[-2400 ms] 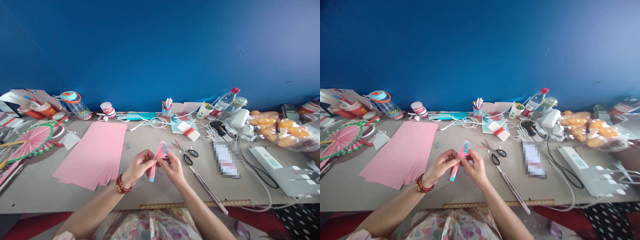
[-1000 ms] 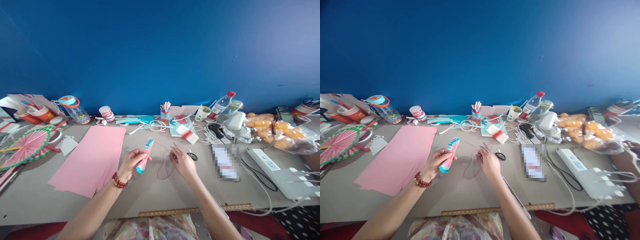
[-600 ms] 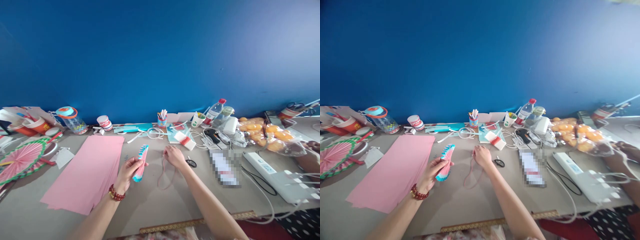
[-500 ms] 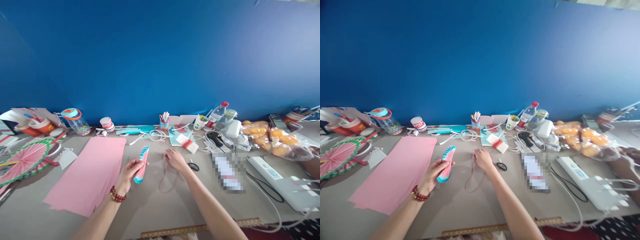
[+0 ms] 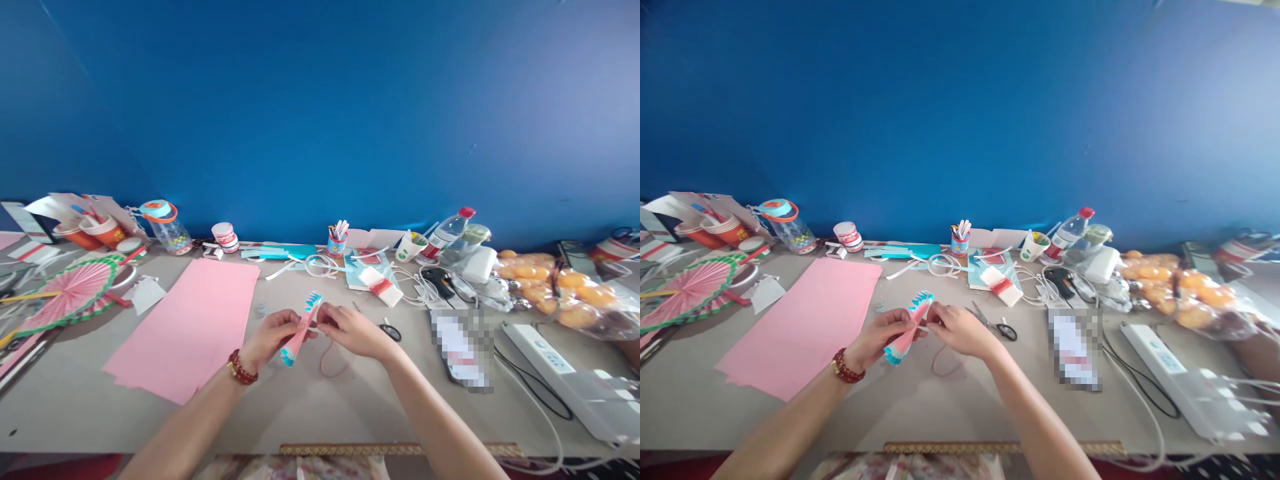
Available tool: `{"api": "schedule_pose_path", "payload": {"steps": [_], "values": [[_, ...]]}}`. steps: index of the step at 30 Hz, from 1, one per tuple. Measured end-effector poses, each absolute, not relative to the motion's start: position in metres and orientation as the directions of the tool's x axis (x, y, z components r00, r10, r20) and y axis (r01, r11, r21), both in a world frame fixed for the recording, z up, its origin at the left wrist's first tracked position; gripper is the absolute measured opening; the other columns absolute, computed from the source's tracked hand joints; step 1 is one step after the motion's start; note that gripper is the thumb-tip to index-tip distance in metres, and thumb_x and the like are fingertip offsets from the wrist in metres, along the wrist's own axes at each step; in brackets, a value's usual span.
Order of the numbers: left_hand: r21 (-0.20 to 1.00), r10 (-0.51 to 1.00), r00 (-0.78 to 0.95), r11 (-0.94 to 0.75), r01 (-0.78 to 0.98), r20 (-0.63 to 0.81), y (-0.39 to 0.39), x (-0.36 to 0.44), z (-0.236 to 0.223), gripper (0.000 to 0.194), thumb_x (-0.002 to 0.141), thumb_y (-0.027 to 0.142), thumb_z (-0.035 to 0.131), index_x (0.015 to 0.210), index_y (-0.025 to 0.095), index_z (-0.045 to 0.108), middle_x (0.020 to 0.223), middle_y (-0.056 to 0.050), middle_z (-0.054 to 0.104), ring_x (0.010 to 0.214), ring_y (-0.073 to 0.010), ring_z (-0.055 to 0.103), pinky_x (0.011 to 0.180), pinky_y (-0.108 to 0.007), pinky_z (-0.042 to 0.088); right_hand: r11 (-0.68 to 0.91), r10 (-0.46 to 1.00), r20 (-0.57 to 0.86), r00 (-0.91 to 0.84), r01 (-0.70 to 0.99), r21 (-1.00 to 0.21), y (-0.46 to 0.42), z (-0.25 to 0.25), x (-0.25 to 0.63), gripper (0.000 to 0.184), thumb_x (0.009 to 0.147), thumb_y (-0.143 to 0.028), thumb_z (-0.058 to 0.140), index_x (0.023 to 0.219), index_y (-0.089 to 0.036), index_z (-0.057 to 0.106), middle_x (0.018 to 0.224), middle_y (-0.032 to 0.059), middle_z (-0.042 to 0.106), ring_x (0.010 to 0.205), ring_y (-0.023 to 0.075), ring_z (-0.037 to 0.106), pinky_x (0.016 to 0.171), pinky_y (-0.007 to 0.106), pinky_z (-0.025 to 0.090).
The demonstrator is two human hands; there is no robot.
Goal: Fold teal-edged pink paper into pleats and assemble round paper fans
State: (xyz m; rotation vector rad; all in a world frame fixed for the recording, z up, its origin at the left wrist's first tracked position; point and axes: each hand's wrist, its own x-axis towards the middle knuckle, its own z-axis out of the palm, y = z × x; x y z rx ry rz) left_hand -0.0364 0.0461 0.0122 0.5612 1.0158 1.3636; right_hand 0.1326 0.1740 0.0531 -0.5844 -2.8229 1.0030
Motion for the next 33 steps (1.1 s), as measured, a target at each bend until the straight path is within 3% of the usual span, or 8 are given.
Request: {"api": "schedule_pose_path", "payload": {"steps": [7, 11, 14, 16, 21, 26, 29, 33], "values": [[0.900, 0.959, -0.128, 0.186, -0.394, -0.254, 0.044, -0.040, 0.012, 0.030, 0.074, 0.039, 0.077, 0.076, 0.015, 0.059, 0.081, -0.007, 0.073, 0.074, -0.0173, 0.069, 0.073, -0.027, 0.048, 0.737, 0.396, -0.045, -0.917, 0.347, -0.580, 0.169, 0.054, 0.134, 0.012, 0.089, -0.024, 0.053, 0.097, -0.022, 0.062, 0.082, 0.0012, 0.068, 0.071, 0.0162, 0.060, 0.063, 0.025, 0.034], [0.965, 0.959, -0.175, 0.190, -0.181, -0.222, 0.045, -0.043, 0.017, 0.032, 0.077, 0.045, 0.071, 0.078, 0.016, 0.059, 0.077, -0.006, 0.073, 0.073, -0.0174, 0.069, 0.067, -0.026, 0.048, 0.829, 0.424, -0.114, -0.898, 0.436, -0.351, 0.173, 0.071, 0.150, 0.011, 0.090, -0.026, 0.056, 0.092, -0.023, 0.066, 0.078, 0.0017, 0.069, 0.071, 0.0171, 0.061, 0.058, 0.026, 0.028], [0.974, 0.949, -0.221, 0.227, -0.025, -0.227, 0.049, -0.046, 0.019, 0.032, 0.078, 0.046, 0.068, 0.078, 0.016, 0.058, 0.074, -0.005, 0.073, 0.069, -0.0172, 0.069, 0.058, -0.023, 0.047, 0.903, 0.369, -0.111, -0.923, 0.384, -0.190, 0.172, 0.092, 0.164, 0.020, 0.095, -0.023, 0.049, 0.084, -0.020, 0.065, 0.083, 0.0044, 0.071, 0.076, 0.0178, 0.062, 0.059, 0.027, 0.027], [0.969, 0.949, -0.220, 0.242, 0.049, -0.226, 0.052, -0.048, 0.019, 0.029, 0.078, 0.044, 0.067, 0.076, 0.016, 0.057, 0.072, -0.005, 0.072, 0.067, -0.0172, 0.069, 0.054, -0.022, 0.045, 0.932, 0.316, -0.077, -0.946, 0.324, -0.162, 0.168, 0.105, 0.170, 0.023, 0.097, -0.023, 0.046, 0.085, -0.019, 0.064, 0.085, 0.0042, 0.071, 0.076, 0.0170, 0.062, 0.061, 0.027, 0.028], [0.913, 0.981, -0.102, 0.192, 0.360, -0.166, 0.054, -0.046, 0.022, 0.023, 0.085, 0.039, 0.057, 0.076, 0.018, 0.060, 0.052, 0.001, 0.064, 0.050, -0.0139, 0.062, 0.055, -0.023, 0.045, 0.969, 0.171, 0.027, -0.985, 0.163, -0.185, 0.155, 0.129, 0.162, 0.023, 0.099, -0.028, 0.047, 0.090, -0.022, 0.067, 0.083, 0.0014, 0.070, 0.072, 0.0140, 0.061, 0.060, 0.026, 0.028], [0.617, 1.000, -0.016, 0.012, 0.787, 0.001, 0.046, -0.030, 0.042, 0.018, 0.087, 0.021, 0.051, 0.074, 0.020, 0.063, 0.069, 0.000, 0.070, 0.065, -0.0144, 0.064, 0.063, -0.023, 0.041, 0.952, 0.203, 0.074, -0.976, 0.179, -0.248, 0.171, 0.137, 0.144, 0.019, 0.094, -0.023, 0.054, 0.081, -0.018, 0.066, 0.080, 0.0018, 0.068, 0.073, 0.0129, 0.060, 0.060, 0.023, 0.031], [0.547, 0.998, 0.052, -0.056, 0.835, 0.022, 0.039, -0.022, 0.053, 0.021, 0.090, 0.020, 0.048, 0.078, 0.020, 0.065, 0.073, 0.000, 0.070, 0.069, -0.0145, 0.063, 0.064, -0.023, 0.040, 0.911, 0.194, 0.131, -0.972, 0.129, -0.392, 0.194, 0.127, 0.137, 0.017, 0.093, -0.023, 0.054, 0.084, -0.019, 0.068, 0.085, 0.0012, 0.070, 0.078, 0.0133, 0.061, 0.065, 0.022, 0.035], [0.623, 0.992, 0.082, -0.125, 0.772, 0.097, 0.030, -0.022, 0.059, 0.020, 0.093, 0.021, 0.048, 0.085, 0.020, 0.066, 0.078, 0.000, 0.070, 0.072, -0.0135, 0.063, 0.067, -0.023, 0.042, 0.805, 0.241, 0.169, -0.956, 0.100, -0.585, 0.225, 0.095, 0.134, 0.021, 0.093, -0.033, 0.055, 0.088, -0.020, 0.071, 0.087, 0.0011, 0.071, 0.078, 0.0142, 0.061, 0.067, 0.022, 0.039]]}}
